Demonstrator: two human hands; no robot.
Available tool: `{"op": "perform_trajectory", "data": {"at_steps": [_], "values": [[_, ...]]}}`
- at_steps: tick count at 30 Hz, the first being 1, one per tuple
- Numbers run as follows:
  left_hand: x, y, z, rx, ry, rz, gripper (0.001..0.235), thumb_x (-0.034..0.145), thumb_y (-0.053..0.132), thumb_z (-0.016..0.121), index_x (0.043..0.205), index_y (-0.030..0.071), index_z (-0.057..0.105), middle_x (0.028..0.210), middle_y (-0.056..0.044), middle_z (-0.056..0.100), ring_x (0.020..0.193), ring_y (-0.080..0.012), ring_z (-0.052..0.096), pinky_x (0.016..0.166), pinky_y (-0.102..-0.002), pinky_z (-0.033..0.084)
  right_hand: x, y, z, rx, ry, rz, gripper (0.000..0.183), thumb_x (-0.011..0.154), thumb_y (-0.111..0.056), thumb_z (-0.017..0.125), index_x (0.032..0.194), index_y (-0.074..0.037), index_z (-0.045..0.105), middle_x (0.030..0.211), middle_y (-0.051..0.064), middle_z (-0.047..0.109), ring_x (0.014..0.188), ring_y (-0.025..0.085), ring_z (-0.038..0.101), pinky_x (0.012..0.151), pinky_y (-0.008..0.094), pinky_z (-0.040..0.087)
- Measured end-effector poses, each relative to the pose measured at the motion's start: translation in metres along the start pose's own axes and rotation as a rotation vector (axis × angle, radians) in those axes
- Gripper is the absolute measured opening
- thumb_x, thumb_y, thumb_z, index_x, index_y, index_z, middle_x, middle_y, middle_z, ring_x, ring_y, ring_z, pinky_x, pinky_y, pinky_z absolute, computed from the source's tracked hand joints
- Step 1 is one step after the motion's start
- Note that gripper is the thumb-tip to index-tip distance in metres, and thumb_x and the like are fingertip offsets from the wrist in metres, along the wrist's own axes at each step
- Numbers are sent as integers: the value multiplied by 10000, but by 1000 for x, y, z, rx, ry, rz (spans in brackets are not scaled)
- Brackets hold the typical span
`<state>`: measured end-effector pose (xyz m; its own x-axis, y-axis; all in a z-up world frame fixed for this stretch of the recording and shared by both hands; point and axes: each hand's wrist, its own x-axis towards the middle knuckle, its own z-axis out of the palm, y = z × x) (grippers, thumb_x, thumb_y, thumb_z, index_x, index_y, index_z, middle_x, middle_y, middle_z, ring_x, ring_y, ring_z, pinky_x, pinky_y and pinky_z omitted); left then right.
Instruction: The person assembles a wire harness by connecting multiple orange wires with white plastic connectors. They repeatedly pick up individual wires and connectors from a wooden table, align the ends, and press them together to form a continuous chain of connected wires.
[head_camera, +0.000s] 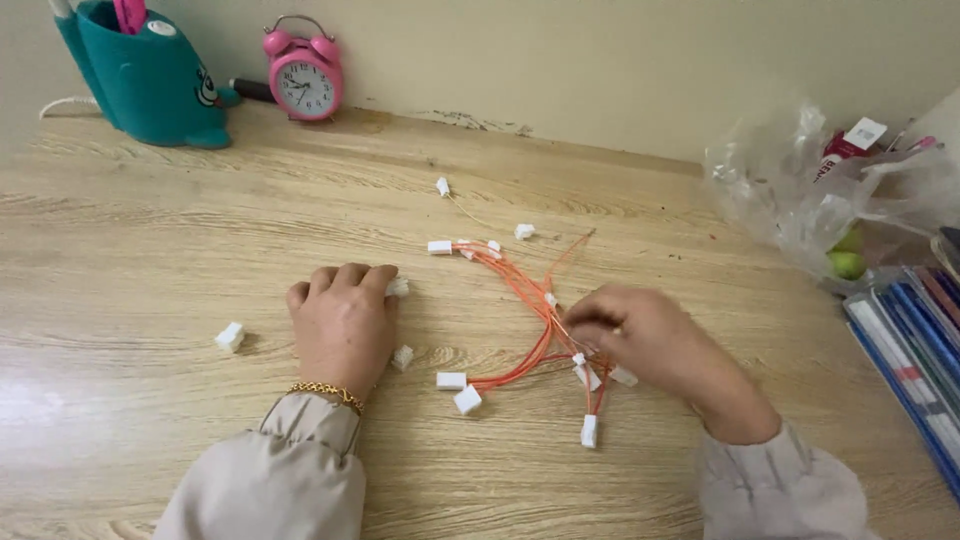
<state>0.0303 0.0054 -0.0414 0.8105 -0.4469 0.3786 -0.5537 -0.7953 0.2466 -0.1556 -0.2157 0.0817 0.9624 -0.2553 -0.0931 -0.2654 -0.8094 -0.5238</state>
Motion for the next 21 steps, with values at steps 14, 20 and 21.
{"op": "perform_trajectory", "data": {"at_steps": [14,20,21], "values": [[-1,-1,3,24,-3,10,248,835,424,653,1071,352,672,1048,77,671,1133,-156,564,998,-402,362,-21,7,-15,-163,12,503,447,794,-477,667,1069,-135,749,1015,109,776,1042,308,700,888,409,532],[1,-1,0,-6,-58,-18,263,829,402,640,1085,350,670,1079,61,660,1139,-175,567,1009,-404,364,-15,13,-1,-203,-95,433,425,759,-463,735,1080,-183,738,945,38,776,980,229,727,847,339,555],[1,-1,0,-4,-59,-18,263,829,402,640,1085,350,670,1079,61,660,1139,-175,567,1009,-404,364,-15,13,-1,-202,-97,432,425,759,-463,735,1080,-183,738,945,38,776,980,229,727,847,339,555]]}}
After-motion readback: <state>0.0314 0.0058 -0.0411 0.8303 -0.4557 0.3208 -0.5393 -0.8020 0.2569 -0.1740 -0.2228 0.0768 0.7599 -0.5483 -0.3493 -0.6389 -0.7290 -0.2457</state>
